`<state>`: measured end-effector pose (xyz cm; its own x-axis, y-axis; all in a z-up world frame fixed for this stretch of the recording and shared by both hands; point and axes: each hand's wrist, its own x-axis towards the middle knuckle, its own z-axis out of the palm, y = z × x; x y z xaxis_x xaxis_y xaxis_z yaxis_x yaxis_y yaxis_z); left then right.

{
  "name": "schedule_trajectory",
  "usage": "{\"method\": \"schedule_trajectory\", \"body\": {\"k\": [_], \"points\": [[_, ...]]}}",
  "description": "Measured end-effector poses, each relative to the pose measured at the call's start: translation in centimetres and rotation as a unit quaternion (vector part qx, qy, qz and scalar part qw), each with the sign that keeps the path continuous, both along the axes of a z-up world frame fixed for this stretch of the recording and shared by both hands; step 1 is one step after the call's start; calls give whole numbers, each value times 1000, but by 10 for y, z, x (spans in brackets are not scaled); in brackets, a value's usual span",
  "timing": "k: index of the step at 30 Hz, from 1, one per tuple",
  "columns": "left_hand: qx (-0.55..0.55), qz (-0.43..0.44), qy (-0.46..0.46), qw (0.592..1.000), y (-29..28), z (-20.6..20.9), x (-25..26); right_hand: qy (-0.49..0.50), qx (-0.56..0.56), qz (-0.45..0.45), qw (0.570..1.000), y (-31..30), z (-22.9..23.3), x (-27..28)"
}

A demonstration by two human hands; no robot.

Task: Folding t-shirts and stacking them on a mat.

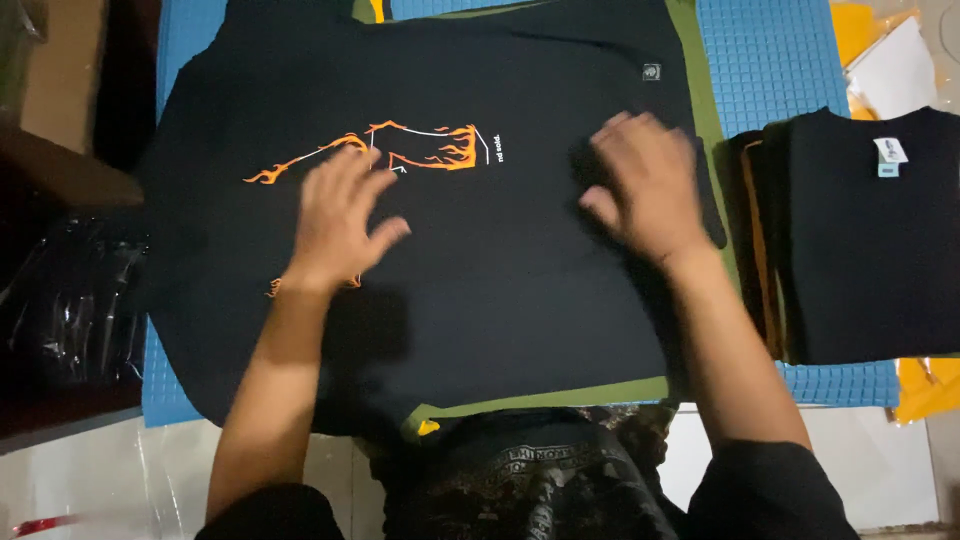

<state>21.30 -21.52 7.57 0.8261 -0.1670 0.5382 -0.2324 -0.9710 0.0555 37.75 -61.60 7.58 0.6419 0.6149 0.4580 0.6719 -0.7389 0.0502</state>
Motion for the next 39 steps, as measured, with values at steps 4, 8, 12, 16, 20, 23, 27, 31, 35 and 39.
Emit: {"method": "schedule_trajectory", "body": {"k": [4, 8, 12, 16, 20, 23, 27, 31, 35, 39], "points": [[-34, 4, 296, 955, -26, 20, -32, 147, -67, 83, 983, 7, -5, -54], [-26, 42, 311, 949, 0, 9, -67, 176, -126, 32, 976, -20, -4, -62], [11, 75, 269, 960, 49, -7, -104, 165, -106, -13, 980, -68, -26, -49], [74, 140, 199, 967, 101, -12, -144, 111, -85, -18, 990, -100, -30, -40], [63, 171, 196, 963, 126, -23, -159, 52, -88, -10, 995, -92, -34, -39], [11, 149, 177, 973, 144, -29, -163, 52, -80, -8, 995, -100, -33, -26], [47, 145, 129, 980, 133, 22, -174, 91, -67, -5, 994, -100, 28, -43], [65, 164, 166, 970, 121, 58, -194, 126, -32, 1, 992, -112, 67, -72], [55, 165, 218, 960, 106, 45, -233, 113, -51, 5, 992, -132, 56, -110], [35, 196, 277, 940, 85, -1, -264, 148, -66, 12, 987, -160, -12, -136]]}}
